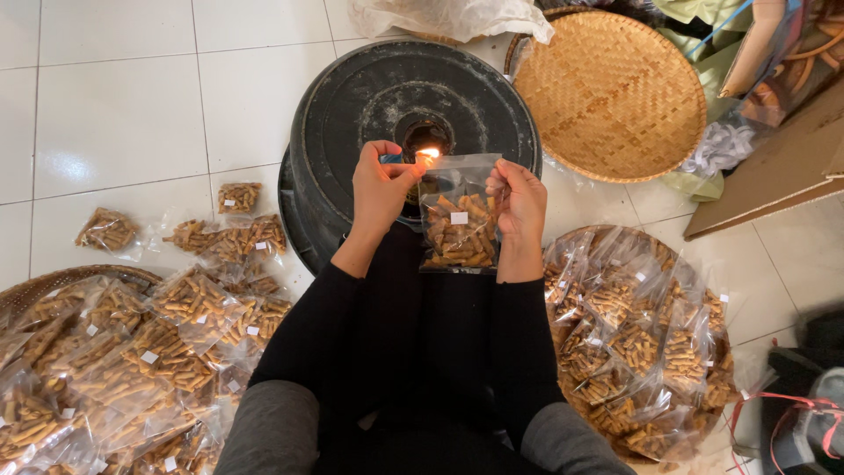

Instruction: The person sits on the floor and heat-seals clear plastic bags filled with rolled snack food by pressing each bag's open edge against the flame of a burning candle. They press the melted edge closed by hand, set the finished bag aside, and take the next filled bag from a basket.

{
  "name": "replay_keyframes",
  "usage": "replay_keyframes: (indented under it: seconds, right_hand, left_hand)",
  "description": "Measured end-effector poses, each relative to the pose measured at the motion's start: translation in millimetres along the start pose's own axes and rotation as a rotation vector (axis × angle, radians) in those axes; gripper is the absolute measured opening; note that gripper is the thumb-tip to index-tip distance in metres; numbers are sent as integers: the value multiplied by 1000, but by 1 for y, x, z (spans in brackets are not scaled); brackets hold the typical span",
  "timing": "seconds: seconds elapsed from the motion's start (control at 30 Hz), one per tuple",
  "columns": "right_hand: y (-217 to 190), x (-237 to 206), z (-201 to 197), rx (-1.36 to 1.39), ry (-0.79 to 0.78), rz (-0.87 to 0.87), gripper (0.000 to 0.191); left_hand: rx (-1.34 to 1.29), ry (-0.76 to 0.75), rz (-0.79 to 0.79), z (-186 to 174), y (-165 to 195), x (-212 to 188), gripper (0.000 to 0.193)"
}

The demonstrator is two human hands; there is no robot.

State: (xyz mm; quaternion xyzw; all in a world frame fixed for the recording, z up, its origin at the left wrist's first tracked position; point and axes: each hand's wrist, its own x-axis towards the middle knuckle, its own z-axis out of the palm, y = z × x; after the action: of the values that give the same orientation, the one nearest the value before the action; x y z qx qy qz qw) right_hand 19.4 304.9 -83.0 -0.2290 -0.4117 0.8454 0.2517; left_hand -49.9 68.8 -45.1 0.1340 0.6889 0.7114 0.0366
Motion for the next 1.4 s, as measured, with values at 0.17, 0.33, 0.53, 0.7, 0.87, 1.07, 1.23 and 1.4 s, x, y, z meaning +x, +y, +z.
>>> replay_keyframes:
  seconds: [0.17, 0.33, 0.53, 0.7, 0.87, 1.07, 1.23, 1.4]
  right_hand:
    - [-1, 1, -5, 6, -21, -7, 9]
    - [-3, 0, -7, -2, -12, -19, 8]
    - [-6, -3, -9, 6, -6, -26, 8]
    - [-8, -4, -11, 14, -15, -28, 8]
    - [-9, -3, -8, -26, 1, -9, 9]
    - [-11, -3, -1, -67, 8, -3, 10]
    - [-13, -3, 4, -80, -11, -15, 11]
    - [-14, -4, 9, -77, -23, -7, 9]
  left_hand:
    - [-55, 3, 6, 6, 1, -2, 46]
    - [15, 41, 30, 11, 0, -5, 46]
    - [11, 89, 62, 20, -6, -7, 46]
    - [-16, 98, 94, 24, -10, -9, 47]
    - [-7, 112, 68, 22, -11, -12, 47]
    - [-58, 107, 22, 18, -15, -9, 47]
    - [-144, 90, -22, 15, -19, -4, 47]
    - [-274, 57, -43, 11, -24, -2, 47]
